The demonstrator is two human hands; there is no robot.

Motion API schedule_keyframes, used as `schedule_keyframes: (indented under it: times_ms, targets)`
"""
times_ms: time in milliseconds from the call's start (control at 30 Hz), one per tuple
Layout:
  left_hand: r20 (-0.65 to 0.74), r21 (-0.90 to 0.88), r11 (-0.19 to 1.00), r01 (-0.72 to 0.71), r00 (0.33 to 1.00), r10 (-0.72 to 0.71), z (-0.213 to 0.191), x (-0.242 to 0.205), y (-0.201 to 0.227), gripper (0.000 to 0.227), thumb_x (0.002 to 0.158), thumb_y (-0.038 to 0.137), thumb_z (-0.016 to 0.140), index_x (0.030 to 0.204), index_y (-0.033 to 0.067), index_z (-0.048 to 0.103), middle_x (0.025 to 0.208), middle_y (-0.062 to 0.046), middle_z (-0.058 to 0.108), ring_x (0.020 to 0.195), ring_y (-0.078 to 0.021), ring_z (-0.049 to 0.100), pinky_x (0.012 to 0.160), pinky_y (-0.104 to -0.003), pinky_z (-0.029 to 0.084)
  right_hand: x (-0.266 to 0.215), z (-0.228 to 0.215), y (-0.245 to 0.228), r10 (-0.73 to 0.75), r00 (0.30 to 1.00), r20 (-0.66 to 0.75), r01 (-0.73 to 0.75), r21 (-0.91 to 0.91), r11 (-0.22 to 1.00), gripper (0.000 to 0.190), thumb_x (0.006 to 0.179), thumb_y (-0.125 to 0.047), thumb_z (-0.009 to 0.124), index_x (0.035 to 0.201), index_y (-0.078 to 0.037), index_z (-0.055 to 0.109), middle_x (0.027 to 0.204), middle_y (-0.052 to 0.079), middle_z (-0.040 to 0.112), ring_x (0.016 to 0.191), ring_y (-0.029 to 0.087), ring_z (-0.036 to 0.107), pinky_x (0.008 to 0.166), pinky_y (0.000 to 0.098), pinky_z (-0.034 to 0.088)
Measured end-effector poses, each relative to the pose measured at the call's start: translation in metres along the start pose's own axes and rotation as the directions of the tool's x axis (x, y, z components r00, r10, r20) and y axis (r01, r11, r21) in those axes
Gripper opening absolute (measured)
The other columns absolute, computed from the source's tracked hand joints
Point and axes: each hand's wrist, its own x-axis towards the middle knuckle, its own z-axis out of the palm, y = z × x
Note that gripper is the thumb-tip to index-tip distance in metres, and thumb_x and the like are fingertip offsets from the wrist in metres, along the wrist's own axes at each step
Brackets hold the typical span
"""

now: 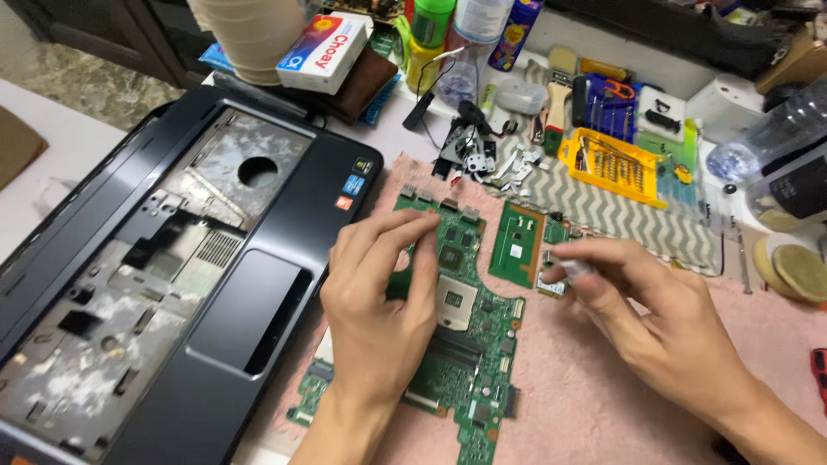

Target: The person cleans a small square electronic chip using a toothbrush. They hold the chip in one hand and scrub its surface with the brush in the other, rotating the chip to clean different sides.

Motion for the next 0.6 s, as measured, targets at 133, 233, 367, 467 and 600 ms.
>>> schedule_keyframes:
  times_ms: [133,233,367,467,600]
  targets:
    - [-0.004,-0.084,0.996,0.024,1.000,-0.024,-0.006,0.001,0.002,0.012,0.109,0.000,0.075,0.117,0.0040,0.083,0.117,-0.011,0.084,0.109,-0.0260,0.078,0.104,-0.038,0.058,-0.024,0.009,0.006,-0.036,0.999,0.014,0.038,-0.132,0.991,0.034,0.111,-0.030,0.061,0.140,-0.021,0.076,0.110,-0.004,0.096,0.087,0.006,0.091,0.086,0.0244,0.067]
    - [-0.029,-0.094,0.986,0.137,0.990,-0.140,-0.010,0.001,0.001,0.015,0.110,0.005,0.073,0.118,0.0089,0.085,0.118,-0.007,0.085,0.111,-0.0210,0.078,0.098,-0.034,0.060,-0.037,0.013,0.004,-0.010,0.999,-0.039,0.008,-0.054,0.998,0.032,0.114,-0.028,0.059,0.137,-0.016,0.076,0.102,-0.004,0.092,0.061,0.009,0.068,0.069,0.0237,0.062]
    - [-0.010,-0.107,0.980,0.166,0.986,-0.168,-0.013,0.002,0.007,0.016,0.112,0.010,0.071,0.120,0.0137,0.084,0.122,-0.005,0.085,0.116,-0.0189,0.077,0.094,-0.034,0.060,-0.050,0.003,0.005,0.195,0.972,-0.131,-0.171,0.176,0.970,0.039,0.111,-0.023,0.061,0.145,-0.007,0.070,0.108,0.012,0.092,0.065,0.021,0.077,0.065,0.0330,0.068]
    - [0.067,-0.090,0.993,0.071,0.996,-0.065,-0.014,0.003,0.015,0.016,0.111,0.007,0.072,0.120,0.0113,0.084,0.122,-0.005,0.084,0.116,-0.0218,0.078,0.098,-0.036,0.059,-0.057,-0.015,0.012,0.275,0.935,-0.225,-0.215,0.258,0.942,0.037,0.112,-0.016,0.062,0.144,0.000,0.067,0.113,0.019,0.090,0.076,0.026,0.080,0.074,0.0368,0.071]
    - [0.218,-0.096,0.988,-0.125,0.965,0.143,-0.005,0.000,0.023,0.016,0.107,-0.001,0.074,0.120,0.0035,0.082,0.123,-0.011,0.080,0.118,-0.0285,0.078,0.107,-0.040,0.058,-0.076,-0.050,0.067,0.248,0.847,-0.470,-0.166,0.209,0.964,0.036,0.117,-0.016,0.068,0.145,0.001,0.053,0.130,0.018,0.075,0.119,0.023,0.074,0.111,0.0334,0.058]
